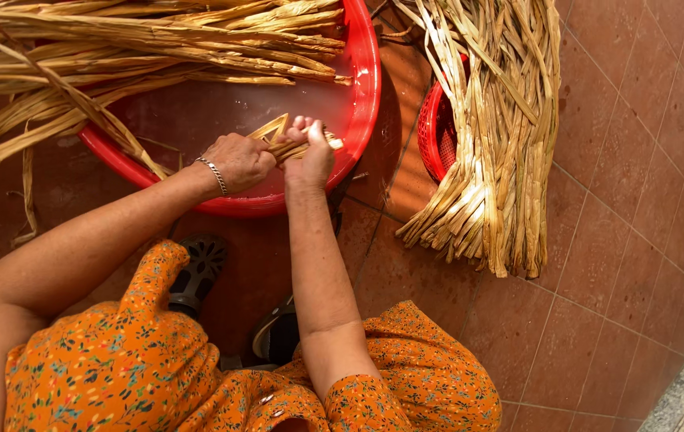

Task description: The person sits on a tiled floor and soaks dried palm leaf strips in a red basin of water, dipping and pulling each strip through the water and folding some strips before setting them aside. They work through the pile of strips one at a time, wetting them in the basin.

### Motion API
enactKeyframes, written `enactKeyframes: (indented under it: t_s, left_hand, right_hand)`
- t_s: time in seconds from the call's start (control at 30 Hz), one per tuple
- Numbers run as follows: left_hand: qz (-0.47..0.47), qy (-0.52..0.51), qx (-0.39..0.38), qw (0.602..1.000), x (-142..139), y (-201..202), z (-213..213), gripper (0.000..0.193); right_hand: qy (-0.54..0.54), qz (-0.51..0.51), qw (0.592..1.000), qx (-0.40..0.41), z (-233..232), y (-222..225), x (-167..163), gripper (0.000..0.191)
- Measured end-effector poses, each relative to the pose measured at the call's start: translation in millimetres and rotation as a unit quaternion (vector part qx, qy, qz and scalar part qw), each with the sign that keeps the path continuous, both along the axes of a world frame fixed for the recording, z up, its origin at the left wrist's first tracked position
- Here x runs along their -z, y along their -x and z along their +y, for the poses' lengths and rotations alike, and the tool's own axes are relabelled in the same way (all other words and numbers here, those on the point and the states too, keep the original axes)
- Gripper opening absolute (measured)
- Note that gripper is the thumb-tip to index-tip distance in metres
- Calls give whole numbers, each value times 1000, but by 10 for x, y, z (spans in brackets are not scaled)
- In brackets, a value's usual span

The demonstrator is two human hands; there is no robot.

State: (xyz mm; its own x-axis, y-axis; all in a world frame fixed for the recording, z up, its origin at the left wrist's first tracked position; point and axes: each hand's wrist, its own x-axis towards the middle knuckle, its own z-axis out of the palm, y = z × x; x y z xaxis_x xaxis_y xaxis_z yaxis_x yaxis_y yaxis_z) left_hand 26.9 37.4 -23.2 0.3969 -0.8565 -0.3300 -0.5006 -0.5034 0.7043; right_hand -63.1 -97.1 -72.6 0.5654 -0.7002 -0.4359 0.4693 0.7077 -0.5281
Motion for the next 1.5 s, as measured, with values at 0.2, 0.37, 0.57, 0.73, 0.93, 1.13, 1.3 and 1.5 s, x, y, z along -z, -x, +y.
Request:
enactKeyframes:
  t_s: [0.2,0.37,0.57,0.73,0.93,1.13,1.3,1.5]
  left_hand:
    - [-75,-26,36,996,-145,69,186,37]
    - [-108,47,66,991,-139,92,339,28]
    - [-134,126,109,977,-52,-40,418,21]
    - [-178,52,115,976,3,-269,723,21]
    - [-209,5,124,970,192,-547,946,23]
    - [-368,-1,115,923,584,-852,934,30]
    - [-243,-296,216,898,704,-774,695,34]
    - [-180,-291,168,924,265,-902,417,30]
  right_hand:
    - [-18,-9,997,78,-731,348,64,33]
    - [-17,49,989,141,-1362,732,-46,35]
    - [20,77,989,128,-1664,888,-126,35]
    - [86,126,966,208,-2047,1327,-436,34]
    - [99,209,925,300,-2329,1818,-771,25]
    - [168,159,930,287,-2248,1645,-913,29]
    - [279,154,934,161,-1714,977,-743,40]
    - [241,92,965,-42,-642,368,-39,35]
